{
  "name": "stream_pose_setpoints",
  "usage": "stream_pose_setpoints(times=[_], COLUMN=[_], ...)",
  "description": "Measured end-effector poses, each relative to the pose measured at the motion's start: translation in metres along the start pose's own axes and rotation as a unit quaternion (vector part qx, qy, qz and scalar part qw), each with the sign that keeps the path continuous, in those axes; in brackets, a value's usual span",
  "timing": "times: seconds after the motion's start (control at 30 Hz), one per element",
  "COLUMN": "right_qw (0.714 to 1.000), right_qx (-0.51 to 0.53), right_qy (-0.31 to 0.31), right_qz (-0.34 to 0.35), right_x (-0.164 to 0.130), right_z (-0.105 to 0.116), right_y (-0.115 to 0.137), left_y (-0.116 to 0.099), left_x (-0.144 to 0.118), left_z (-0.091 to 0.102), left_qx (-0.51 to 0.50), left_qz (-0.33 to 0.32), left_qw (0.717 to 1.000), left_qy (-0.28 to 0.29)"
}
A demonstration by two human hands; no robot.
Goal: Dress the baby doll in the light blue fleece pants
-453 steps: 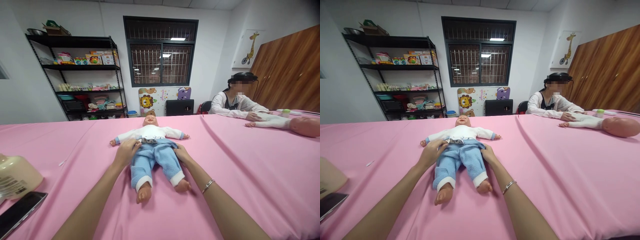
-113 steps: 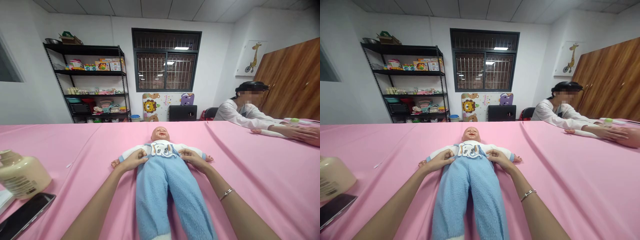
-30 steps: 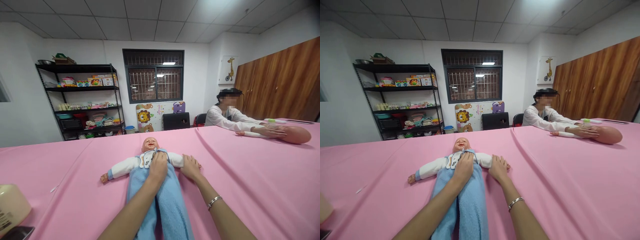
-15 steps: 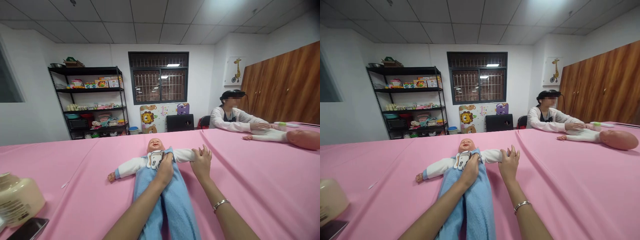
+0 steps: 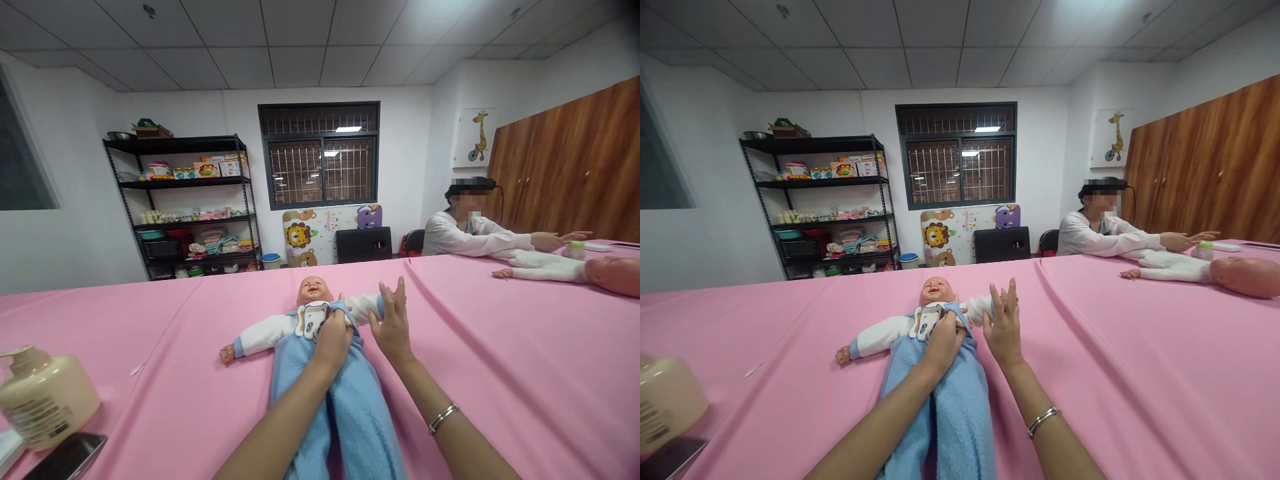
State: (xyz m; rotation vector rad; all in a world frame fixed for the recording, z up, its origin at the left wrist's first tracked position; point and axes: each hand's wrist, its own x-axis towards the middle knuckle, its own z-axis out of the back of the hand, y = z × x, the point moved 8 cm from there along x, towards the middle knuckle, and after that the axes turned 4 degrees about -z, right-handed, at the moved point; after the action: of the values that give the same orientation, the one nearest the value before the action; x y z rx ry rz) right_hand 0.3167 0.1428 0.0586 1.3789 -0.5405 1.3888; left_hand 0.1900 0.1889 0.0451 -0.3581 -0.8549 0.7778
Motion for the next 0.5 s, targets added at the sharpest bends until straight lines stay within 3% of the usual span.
stream_pose_setpoints(times=[0.17,0.3,0.37,0.5], right_qw=[0.993,0.993,0.995,0.981], right_qx=[-0.022,0.008,0.050,0.155], right_qy=[0.048,0.023,0.017,0.077], right_qz=[0.110,0.119,0.083,-0.088], right_x=[-0.001,-0.001,-0.002,-0.008], right_z=[-0.009,-0.004,-0.003,-0.019], right_y=[0.023,0.034,0.031,0.005], left_y=[0.001,-0.002,-0.002,-0.002], left_x=[-0.001,0.000,0.000,0.000], left_z=[0.002,0.002,0.002,0.002], left_qx=[0.024,0.026,0.029,0.047], left_qz=[0.004,-0.009,-0.010,-0.007], left_qw=[1.000,0.999,0.999,0.999], left_qy=[-0.016,-0.022,-0.021,-0.024])
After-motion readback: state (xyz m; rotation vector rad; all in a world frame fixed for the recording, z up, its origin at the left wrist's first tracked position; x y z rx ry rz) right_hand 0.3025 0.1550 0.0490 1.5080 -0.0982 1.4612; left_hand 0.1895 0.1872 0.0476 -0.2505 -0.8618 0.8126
